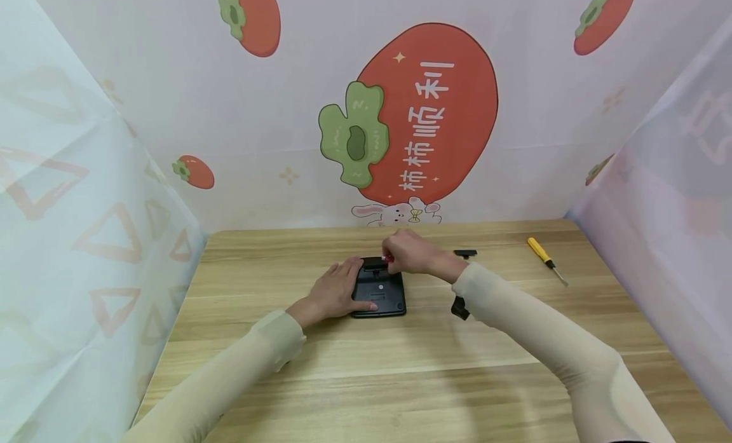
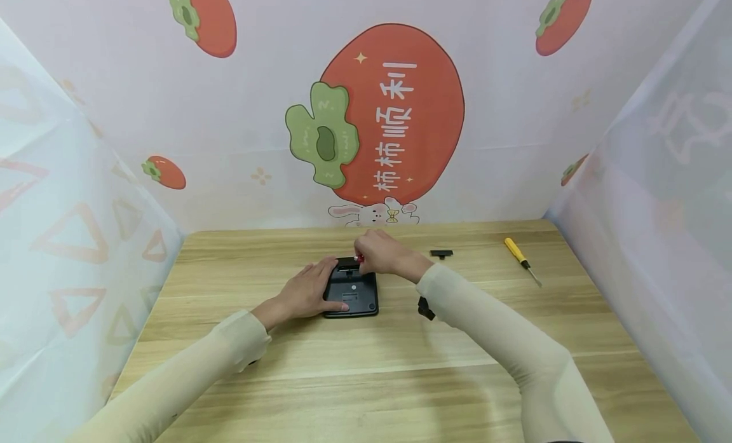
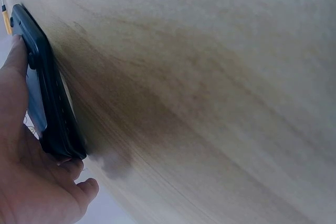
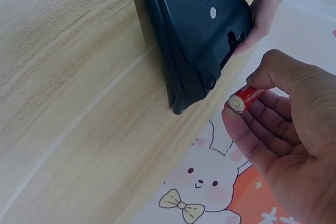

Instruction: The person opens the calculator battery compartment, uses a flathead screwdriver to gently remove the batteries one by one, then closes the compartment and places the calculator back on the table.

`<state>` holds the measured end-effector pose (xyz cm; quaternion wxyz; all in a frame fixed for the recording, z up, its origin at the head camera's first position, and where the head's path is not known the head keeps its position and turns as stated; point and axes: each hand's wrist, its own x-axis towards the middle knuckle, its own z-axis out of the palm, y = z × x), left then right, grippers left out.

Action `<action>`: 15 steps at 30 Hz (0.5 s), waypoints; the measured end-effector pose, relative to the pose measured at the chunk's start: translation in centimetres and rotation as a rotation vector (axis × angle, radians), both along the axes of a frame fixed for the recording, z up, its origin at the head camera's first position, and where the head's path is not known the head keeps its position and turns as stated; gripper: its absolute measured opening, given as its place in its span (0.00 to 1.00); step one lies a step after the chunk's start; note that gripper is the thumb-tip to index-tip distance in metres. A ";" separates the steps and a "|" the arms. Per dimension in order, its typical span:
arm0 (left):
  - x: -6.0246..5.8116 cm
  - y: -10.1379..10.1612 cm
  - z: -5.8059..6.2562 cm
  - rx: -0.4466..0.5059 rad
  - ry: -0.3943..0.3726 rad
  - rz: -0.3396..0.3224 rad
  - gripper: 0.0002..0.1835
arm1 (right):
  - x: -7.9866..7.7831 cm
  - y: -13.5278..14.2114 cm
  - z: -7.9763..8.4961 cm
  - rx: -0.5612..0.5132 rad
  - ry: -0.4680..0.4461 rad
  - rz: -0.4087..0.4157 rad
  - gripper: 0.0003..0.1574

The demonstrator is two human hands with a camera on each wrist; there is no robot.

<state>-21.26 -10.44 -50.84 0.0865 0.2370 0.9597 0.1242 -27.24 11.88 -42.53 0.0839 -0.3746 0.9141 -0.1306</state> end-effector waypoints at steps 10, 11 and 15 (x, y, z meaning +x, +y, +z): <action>0.1 0.1 0.1 0.002 0.008 -0.001 0.62 | 0.2 1.3 -0.2 0.002 0.003 -0.046 0.07; 0.1 0.1 0.1 0.003 0.012 -0.002 0.61 | 0.2 1.4 -0.3 0.005 0.004 -0.050 0.07; 0.1 0.0 0.1 0.004 0.012 -0.001 0.61 | 0.2 1.9 -0.3 0.007 0.008 -0.062 0.07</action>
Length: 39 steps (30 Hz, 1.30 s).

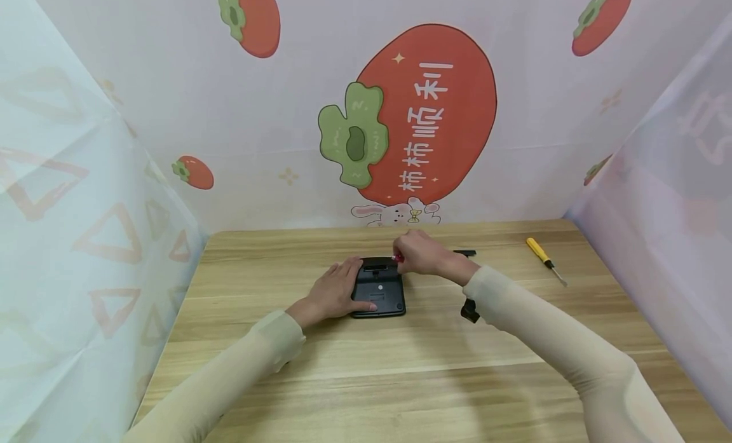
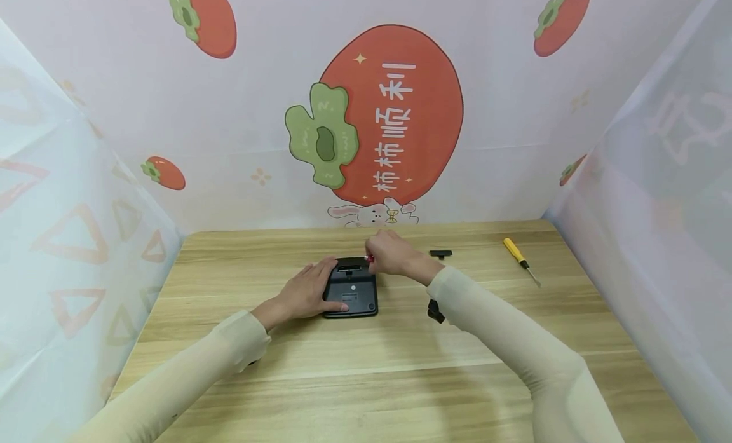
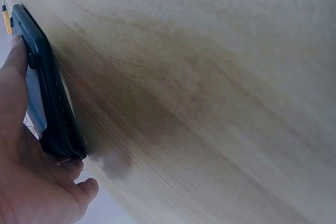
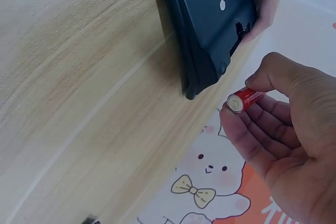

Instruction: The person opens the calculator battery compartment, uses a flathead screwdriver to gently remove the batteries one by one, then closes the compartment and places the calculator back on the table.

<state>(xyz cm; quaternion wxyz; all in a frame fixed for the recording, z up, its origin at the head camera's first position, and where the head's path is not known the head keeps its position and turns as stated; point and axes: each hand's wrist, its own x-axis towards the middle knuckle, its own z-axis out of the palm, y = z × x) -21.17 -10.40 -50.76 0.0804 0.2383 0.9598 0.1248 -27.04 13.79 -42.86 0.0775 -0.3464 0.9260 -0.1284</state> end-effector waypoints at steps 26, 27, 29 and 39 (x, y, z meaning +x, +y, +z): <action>0.0 0.0 -0.2 -0.002 0.005 0.000 0.62 | 0.1 4.7 -0.8 0.020 -0.009 -0.094 0.10; 0.0 0.0 -0.2 -0.001 0.005 0.001 0.62 | 0.2 4.9 -0.9 0.019 -0.008 -0.095 0.10; 0.0 0.0 -0.2 0.000 0.006 0.002 0.62 | 0.2 5.3 -0.9 0.017 -0.001 -0.097 0.10; 0.0 0.0 -0.3 -0.001 0.012 0.002 0.62 | 0.2 7.7 -1.1 0.006 0.026 -0.105 0.09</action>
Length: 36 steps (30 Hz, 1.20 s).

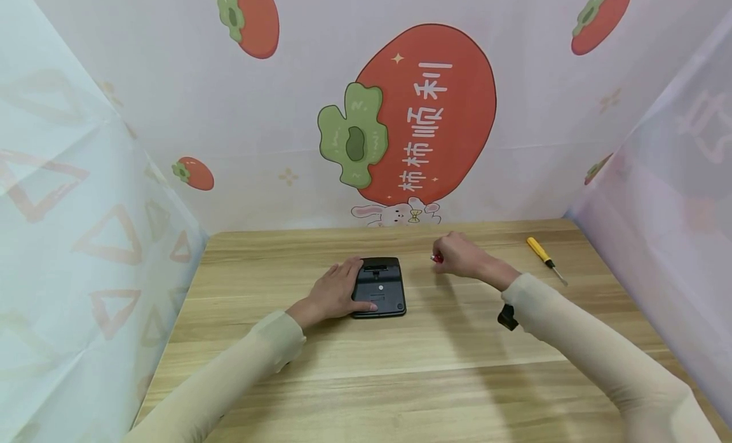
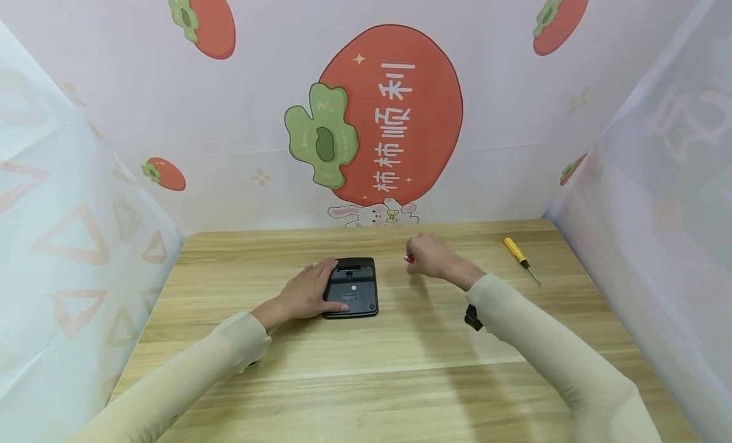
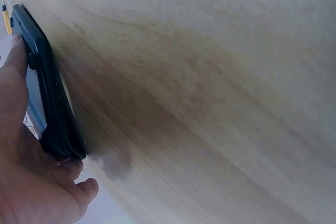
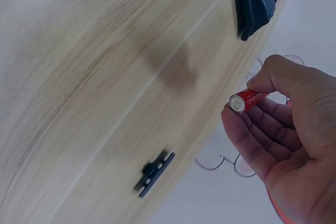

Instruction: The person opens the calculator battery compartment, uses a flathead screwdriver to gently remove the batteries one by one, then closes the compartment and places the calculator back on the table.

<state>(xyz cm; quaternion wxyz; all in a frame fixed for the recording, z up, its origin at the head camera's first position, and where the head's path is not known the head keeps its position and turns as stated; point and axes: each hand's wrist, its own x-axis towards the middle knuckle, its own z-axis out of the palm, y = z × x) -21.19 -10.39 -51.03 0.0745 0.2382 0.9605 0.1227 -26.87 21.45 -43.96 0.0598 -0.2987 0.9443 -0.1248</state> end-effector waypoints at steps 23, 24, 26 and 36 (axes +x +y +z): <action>0.0 -0.1 -0.2 0.002 -0.003 0.003 0.62 | -0.3 4.6 -0.1 0.006 -0.035 -0.073 0.09; 0.0 -0.1 -0.1 0.003 -0.004 0.003 0.62 | -0.3 4.8 -0.1 0.007 -0.040 -0.076 0.09; 0.0 0.0 -0.1 0.003 -0.005 0.003 0.62 | -0.3 5.2 -0.1 0.015 -0.046 -0.087 0.08; 0.0 0.0 0.0 -0.007 -0.001 0.001 0.62 | -0.7 7.0 -0.6 0.053 -0.028 -0.130 0.09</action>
